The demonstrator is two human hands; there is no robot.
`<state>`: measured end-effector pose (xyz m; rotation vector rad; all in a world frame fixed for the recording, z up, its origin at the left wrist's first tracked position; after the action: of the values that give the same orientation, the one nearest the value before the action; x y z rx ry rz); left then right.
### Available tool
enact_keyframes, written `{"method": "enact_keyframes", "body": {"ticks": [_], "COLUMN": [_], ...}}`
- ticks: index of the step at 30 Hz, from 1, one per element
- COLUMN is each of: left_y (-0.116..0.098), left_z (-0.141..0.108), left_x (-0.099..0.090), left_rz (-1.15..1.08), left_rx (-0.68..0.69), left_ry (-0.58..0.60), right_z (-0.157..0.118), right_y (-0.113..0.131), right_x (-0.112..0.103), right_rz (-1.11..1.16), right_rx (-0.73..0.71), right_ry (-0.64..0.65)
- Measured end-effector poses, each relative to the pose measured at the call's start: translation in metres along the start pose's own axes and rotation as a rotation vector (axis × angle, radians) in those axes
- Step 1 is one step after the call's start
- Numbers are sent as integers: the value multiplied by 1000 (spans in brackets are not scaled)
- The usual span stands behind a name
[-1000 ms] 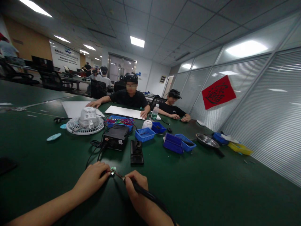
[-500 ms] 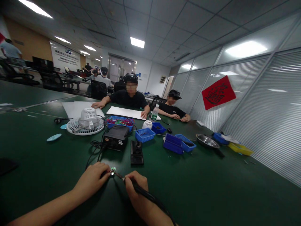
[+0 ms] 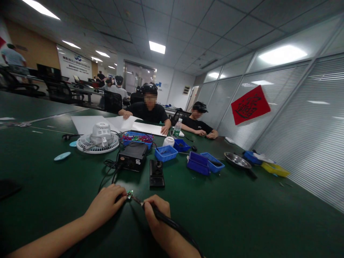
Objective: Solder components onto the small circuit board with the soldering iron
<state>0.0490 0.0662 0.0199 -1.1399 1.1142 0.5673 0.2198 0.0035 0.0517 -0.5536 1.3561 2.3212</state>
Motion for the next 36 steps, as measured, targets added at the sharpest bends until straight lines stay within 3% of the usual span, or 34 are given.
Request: {"method": "enact_keyframes", "body": {"ticks": [36], "left_y": [3], "left_z": [2], "left_x": [3], "left_rz": [-27], "left_rx": [16], "left_ry": [9], "right_z": [-1], "right_y": [-7], "right_x": [5], "right_rz": [5], "right_rx": [29], "right_ry": [33]}}
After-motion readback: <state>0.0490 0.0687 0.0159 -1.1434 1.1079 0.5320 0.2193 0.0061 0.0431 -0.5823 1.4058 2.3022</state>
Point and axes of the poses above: each hand's wrist, its own z-axis towards the middle knuckle, its own x-axis out of the palm, y = z × x, the point moved 8 cm from there along z, towards the middle knuckle, and after that the axes turned 6 degrees about y, right-handed, at the moved point
